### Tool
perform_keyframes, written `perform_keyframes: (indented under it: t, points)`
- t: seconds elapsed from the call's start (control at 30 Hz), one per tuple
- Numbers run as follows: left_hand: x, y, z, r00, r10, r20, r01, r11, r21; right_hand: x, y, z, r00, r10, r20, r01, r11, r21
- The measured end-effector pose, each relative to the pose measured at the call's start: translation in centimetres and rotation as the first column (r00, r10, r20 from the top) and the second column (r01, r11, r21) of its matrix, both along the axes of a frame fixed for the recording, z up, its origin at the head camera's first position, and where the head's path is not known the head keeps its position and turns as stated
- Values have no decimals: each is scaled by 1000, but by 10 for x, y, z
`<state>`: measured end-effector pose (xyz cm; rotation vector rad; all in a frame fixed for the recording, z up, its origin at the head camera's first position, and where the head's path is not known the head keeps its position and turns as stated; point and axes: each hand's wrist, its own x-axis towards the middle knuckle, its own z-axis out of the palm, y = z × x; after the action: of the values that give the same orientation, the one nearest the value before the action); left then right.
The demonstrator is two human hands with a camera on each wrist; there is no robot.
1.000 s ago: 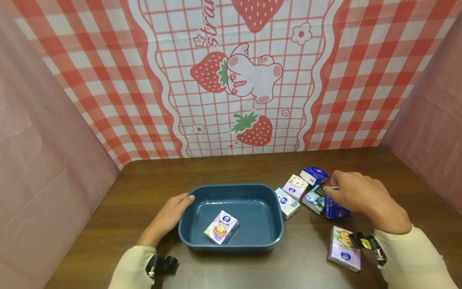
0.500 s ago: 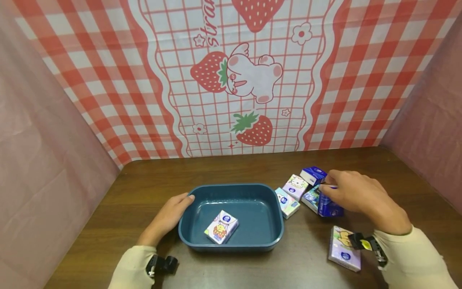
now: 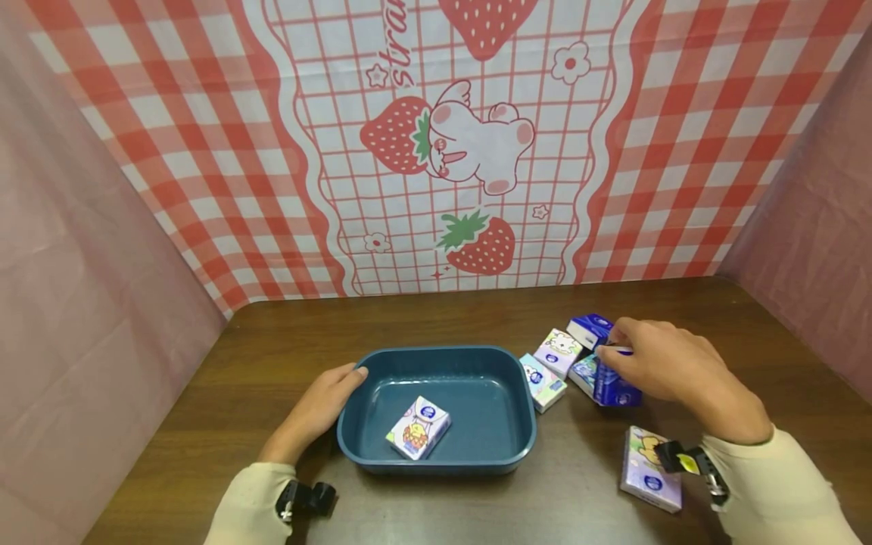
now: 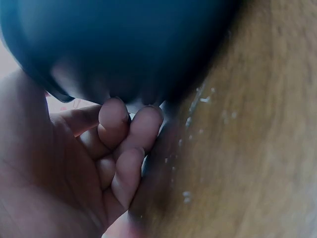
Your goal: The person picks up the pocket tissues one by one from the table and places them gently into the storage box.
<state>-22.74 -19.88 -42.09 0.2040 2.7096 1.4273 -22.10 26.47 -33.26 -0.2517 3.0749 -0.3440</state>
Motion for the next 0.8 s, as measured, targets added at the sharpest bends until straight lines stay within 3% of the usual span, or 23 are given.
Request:
perform_keyframes:
  t: [0.4,0.8]
  points:
    - [0,1,0,1000,7,-7,-7,1000,-16,1,-6,-1,1000,15,-13,-15,1000,1]
    - [1,1,2,1000,8,-17,-8,1000,-19,2,-15,-4,995,39,-89,-39,999,10]
